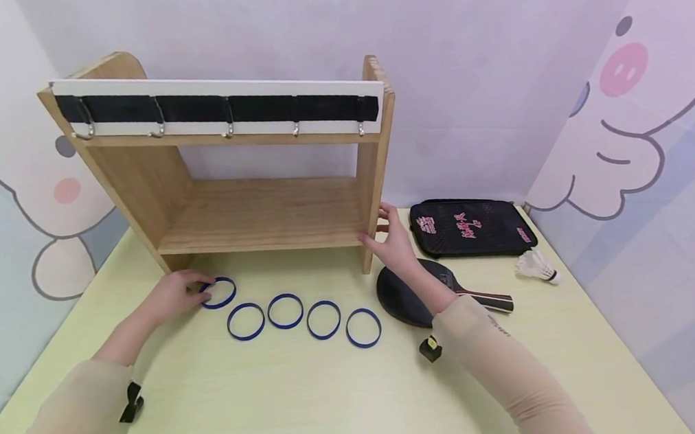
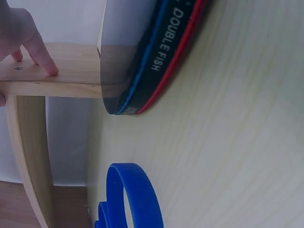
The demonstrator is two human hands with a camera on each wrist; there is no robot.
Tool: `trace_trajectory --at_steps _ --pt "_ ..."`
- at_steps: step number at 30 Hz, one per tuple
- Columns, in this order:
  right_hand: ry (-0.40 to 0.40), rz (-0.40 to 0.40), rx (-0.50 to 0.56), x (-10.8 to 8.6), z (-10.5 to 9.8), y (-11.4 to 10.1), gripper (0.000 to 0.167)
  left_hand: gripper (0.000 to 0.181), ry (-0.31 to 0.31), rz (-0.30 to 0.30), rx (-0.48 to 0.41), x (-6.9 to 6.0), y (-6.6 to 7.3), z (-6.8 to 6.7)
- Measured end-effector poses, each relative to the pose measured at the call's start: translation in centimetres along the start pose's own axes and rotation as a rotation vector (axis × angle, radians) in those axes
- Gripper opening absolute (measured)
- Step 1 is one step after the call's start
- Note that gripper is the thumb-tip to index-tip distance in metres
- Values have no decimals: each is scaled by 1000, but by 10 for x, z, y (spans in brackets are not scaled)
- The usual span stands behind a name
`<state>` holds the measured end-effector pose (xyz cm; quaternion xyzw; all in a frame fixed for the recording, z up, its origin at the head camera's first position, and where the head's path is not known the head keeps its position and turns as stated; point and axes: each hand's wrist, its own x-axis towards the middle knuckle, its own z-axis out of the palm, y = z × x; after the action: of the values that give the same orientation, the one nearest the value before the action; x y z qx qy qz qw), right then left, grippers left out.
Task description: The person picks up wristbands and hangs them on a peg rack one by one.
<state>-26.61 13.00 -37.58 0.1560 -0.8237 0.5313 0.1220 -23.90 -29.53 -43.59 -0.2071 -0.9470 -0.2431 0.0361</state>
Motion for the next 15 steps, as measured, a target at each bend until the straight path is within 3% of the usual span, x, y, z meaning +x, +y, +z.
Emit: trace_trajectory --at_steps 8,15 --pt "-32 83 33 9 6 32 69 17 -67 -73 -57 7 -4 -1" --pt "-25 56 64 10 9 36 67 15 -104 -95 -121 9 -4 -1"
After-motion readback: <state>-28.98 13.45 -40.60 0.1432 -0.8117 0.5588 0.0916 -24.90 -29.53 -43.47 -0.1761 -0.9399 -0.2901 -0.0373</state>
